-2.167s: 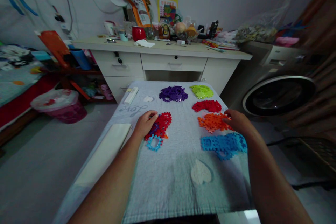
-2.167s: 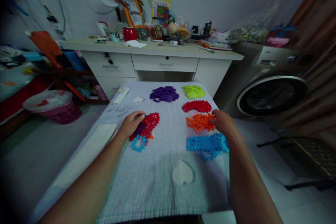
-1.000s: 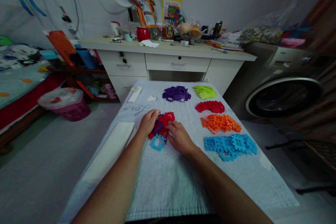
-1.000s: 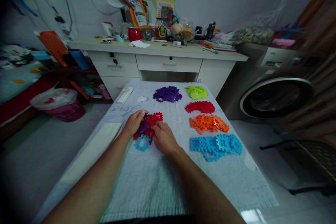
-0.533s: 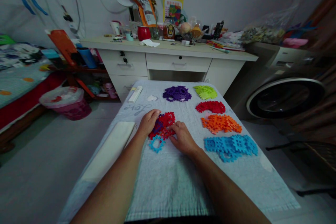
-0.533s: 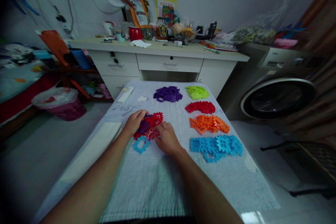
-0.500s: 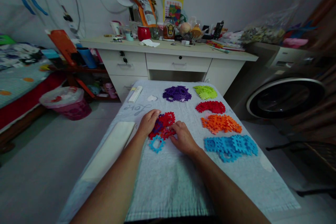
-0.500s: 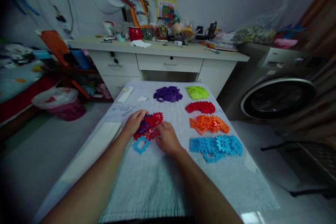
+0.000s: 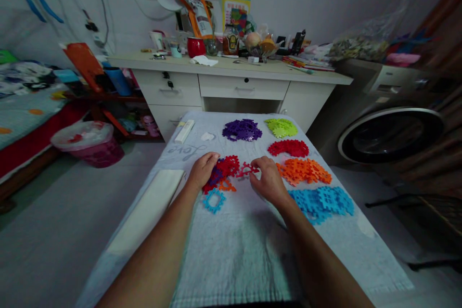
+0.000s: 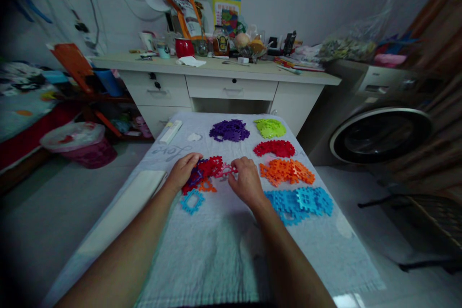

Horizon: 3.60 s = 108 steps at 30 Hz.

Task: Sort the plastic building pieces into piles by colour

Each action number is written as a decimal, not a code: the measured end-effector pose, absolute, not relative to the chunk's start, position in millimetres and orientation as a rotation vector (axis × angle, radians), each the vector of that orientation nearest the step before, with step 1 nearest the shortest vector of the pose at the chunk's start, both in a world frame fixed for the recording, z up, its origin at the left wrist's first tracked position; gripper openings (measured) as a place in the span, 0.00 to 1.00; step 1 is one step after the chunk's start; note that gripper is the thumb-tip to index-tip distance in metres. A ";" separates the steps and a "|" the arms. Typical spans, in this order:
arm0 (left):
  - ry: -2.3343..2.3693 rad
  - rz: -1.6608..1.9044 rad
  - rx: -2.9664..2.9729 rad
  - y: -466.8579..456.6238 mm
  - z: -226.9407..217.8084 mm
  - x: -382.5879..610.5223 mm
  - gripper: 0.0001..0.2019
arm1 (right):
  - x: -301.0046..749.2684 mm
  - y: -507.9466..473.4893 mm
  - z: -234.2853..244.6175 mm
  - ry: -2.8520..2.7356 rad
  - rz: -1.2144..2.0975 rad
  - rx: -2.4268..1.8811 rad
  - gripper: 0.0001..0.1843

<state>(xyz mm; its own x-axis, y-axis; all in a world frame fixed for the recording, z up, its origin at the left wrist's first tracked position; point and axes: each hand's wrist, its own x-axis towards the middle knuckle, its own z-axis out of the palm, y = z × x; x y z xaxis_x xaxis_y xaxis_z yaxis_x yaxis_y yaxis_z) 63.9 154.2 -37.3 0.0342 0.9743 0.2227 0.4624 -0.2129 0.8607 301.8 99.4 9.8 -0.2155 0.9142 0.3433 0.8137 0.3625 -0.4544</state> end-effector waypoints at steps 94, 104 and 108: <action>1.406 1.107 1.646 157.4 -46.2 61.7 0.18 | 417.9 226.3 30.8 -2.346 -0.044 -2.096 0.26; 1.412 1.096 1.636 155.7 -43.1 62.4 0.18 | 411.2 218.1 28.8 -2.284 -0.136 -2.161 0.22; 1.429 1.131 1.649 155.8 -41.6 63.3 0.18 | 379.8 195.3 41.8 -2.281 -0.078 -2.062 0.22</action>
